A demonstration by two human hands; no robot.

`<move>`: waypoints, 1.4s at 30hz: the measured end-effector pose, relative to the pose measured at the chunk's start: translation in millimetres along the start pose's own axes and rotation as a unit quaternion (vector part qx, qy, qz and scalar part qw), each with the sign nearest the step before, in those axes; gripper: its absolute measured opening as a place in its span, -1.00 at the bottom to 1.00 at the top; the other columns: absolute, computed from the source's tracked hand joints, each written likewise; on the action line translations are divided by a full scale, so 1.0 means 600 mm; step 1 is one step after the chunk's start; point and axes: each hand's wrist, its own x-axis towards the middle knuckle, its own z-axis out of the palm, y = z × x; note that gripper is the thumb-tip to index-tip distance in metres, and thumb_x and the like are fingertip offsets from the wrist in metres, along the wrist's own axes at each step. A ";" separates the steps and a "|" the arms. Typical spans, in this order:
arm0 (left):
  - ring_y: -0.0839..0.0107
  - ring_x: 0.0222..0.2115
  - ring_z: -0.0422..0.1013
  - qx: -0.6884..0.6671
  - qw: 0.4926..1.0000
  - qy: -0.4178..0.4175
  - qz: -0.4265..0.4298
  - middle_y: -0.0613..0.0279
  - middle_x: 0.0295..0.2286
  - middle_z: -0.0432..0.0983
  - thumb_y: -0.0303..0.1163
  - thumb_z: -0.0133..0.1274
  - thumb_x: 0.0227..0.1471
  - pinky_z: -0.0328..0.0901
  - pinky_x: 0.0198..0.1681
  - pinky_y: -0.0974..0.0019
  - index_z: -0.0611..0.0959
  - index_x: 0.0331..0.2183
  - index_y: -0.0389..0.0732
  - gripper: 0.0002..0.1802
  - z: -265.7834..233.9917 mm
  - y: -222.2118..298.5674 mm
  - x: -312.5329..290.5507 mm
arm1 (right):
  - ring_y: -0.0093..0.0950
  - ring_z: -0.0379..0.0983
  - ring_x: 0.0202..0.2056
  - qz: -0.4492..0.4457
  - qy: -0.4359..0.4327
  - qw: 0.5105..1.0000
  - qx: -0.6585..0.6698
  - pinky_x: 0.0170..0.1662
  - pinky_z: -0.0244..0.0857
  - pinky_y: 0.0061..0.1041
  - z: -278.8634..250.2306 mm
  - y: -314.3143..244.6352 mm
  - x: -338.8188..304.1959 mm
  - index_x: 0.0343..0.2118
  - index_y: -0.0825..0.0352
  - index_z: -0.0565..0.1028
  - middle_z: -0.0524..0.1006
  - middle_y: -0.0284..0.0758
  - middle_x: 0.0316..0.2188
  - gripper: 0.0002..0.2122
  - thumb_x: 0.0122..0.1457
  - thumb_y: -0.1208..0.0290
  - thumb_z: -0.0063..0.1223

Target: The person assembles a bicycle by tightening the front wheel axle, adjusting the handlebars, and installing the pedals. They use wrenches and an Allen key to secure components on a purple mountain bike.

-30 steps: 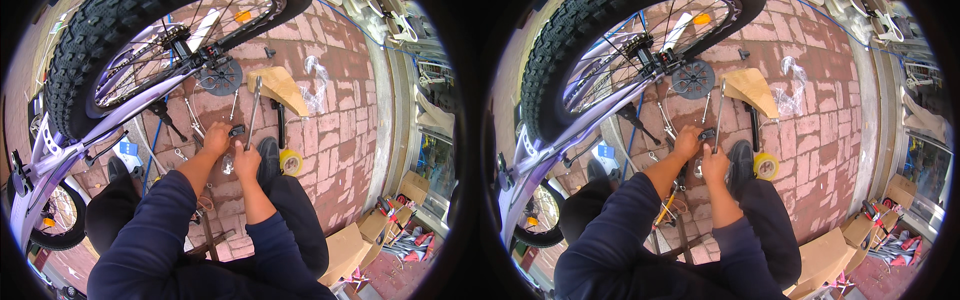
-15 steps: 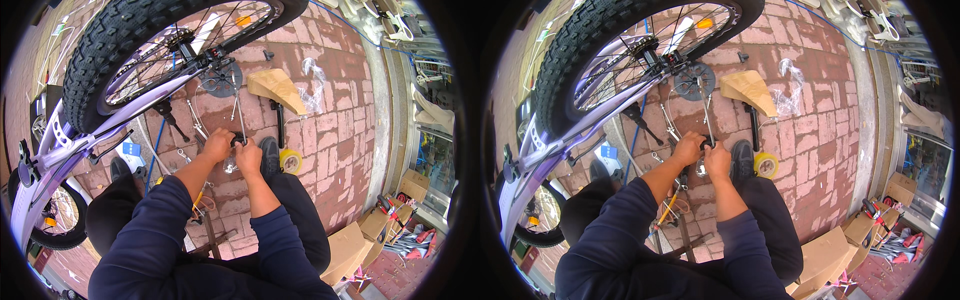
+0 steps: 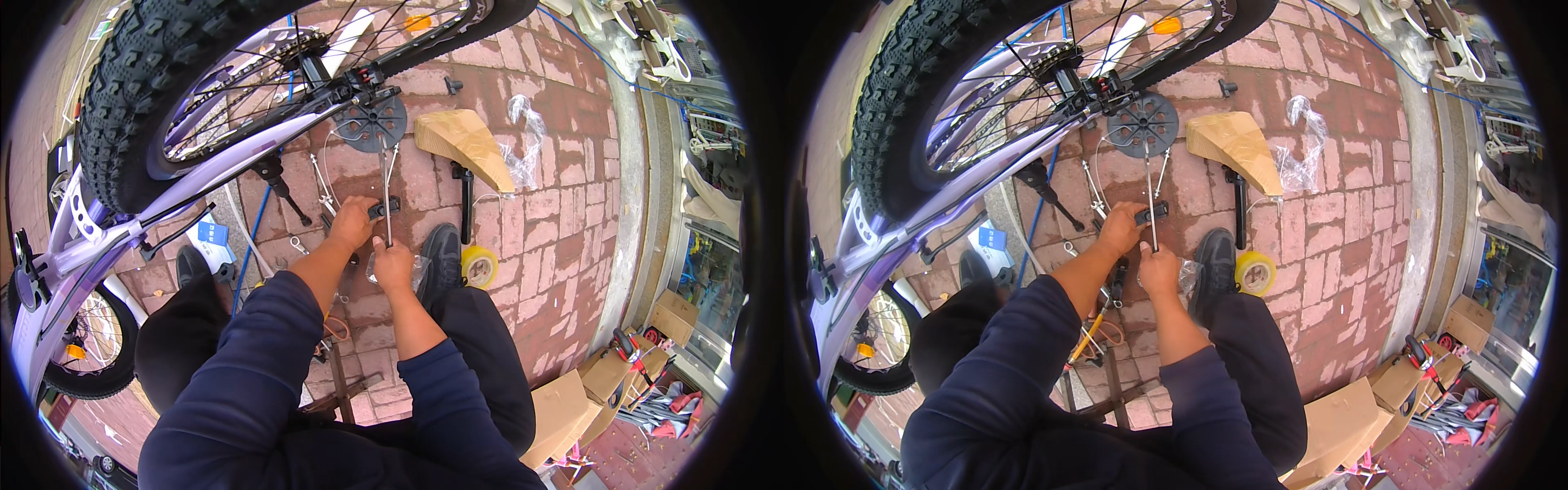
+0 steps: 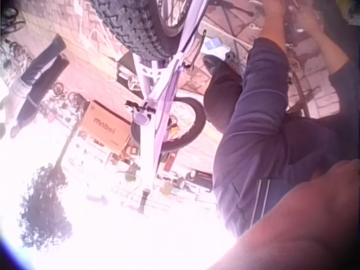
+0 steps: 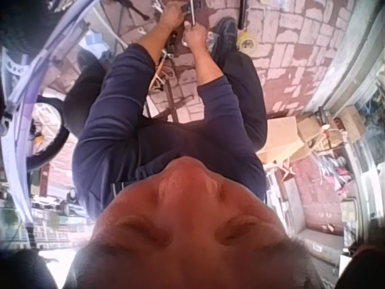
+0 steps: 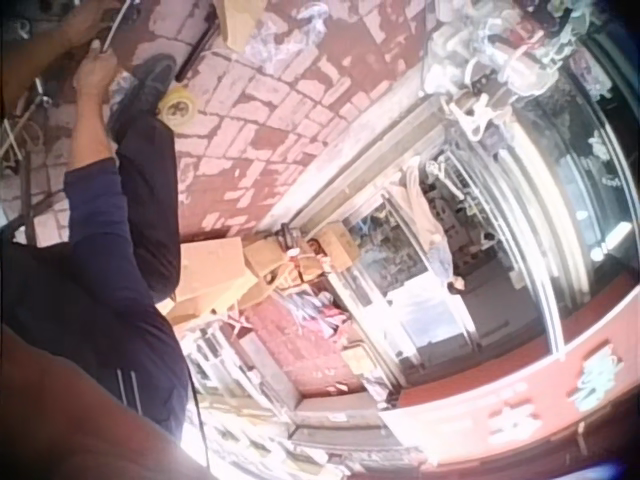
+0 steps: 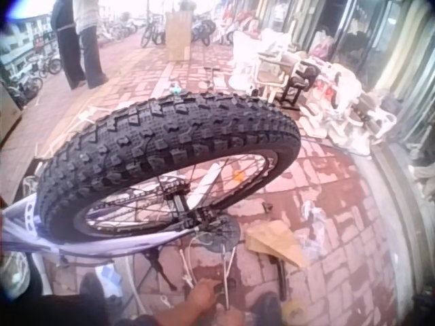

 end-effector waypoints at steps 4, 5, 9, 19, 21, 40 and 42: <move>-0.08 -0.06 0.46 -0.001 1.000 0.004 0.000 -0.01 -0.18 0.63 -0.36 0.36 -0.01 0.36 0.08 0.03 0.74 -0.09 -0.23 -0.60 0.001 0.002 0.000 | -0.19 0.55 -0.43 -0.044 0.069 0.992 0.096 -0.26 0.41 -0.20 -0.047 -0.031 -0.012 -0.35 0.44 0.58 0.59 0.00 -0.51 -0.67 0.32 0.18 0.17; -0.08 -0.06 0.46 -0.004 1.000 0.008 -0.001 -0.01 -0.18 0.63 -0.36 0.36 0.00 0.36 0.08 0.03 0.74 -0.09 -0.23 -0.60 0.001 0.003 0.000 | -0.33 0.53 -0.48 -0.102 0.102 0.981 0.133 -0.30 0.40 -0.26 -0.061 -0.035 -0.017 -0.34 0.43 0.57 0.59 -0.05 -0.53 -0.69 0.33 0.21 0.17; -0.09 -0.05 0.47 -0.012 1.000 0.017 -0.002 -0.02 -0.17 0.63 -0.33 0.36 0.02 0.36 0.08 0.02 0.74 -0.09 -0.24 -0.61 0.004 0.009 -0.005 | -0.33 0.53 -0.48 -0.180 0.159 0.925 0.296 -0.31 0.39 -0.24 -0.061 -0.026 -0.045 -0.29 0.47 0.59 0.61 -0.04 -0.49 -0.70 0.34 0.24 0.14; -0.03 -0.04 0.47 0.029 0.999 0.010 0.013 0.00 -0.15 0.63 -0.36 0.34 0.00 0.37 0.10 0.07 0.72 -0.07 -0.23 -0.59 0.013 0.016 -0.014 | 0.12 0.59 -0.33 0.014 0.112 0.993 0.043 -0.18 0.41 -0.02 -0.023 0.002 -0.002 -0.39 0.42 0.63 0.63 0.08 -0.46 -0.59 0.28 0.07 0.17; -0.01 -0.04 0.47 0.030 0.999 0.011 0.019 0.02 -0.15 0.63 -0.47 0.31 -0.07 0.38 0.09 0.08 0.72 -0.12 -0.23 -0.62 0.015 0.024 -0.025 | 0.09 0.60 -0.34 0.010 0.094 0.996 0.010 -0.19 0.42 -0.04 -0.033 -0.014 0.018 -0.40 0.42 0.64 0.63 0.05 -0.47 -0.59 0.28 0.06 0.17; -0.12 -0.09 0.52 0.119 0.969 0.210 -0.058 -0.10 -0.17 0.63 -0.17 0.39 -0.03 0.41 -0.03 -0.07 0.69 -0.11 -0.31 -0.49 -0.093 0.046 -0.056 | 0.02 0.64 -0.23 -0.001 0.136 0.990 0.028 -0.11 0.46 -0.18 -0.053 -0.006 -0.016 -0.04 0.32 0.64 0.66 0.04 -0.37 -0.70 0.20 0.33 0.23; -0.10 -0.13 0.56 0.152 0.971 0.157 -0.098 -0.12 -0.16 0.63 0.01 0.32 0.03 0.43 -0.03 -0.11 0.67 -0.08 -0.36 -0.36 -0.102 0.060 -0.090 | 0.05 0.63 -0.20 0.025 0.120 0.992 0.021 -0.08 0.46 -0.12 -0.048 0.015 -0.024 -0.04 0.29 0.65 0.66 0.06 -0.34 -0.71 0.20 0.32 0.20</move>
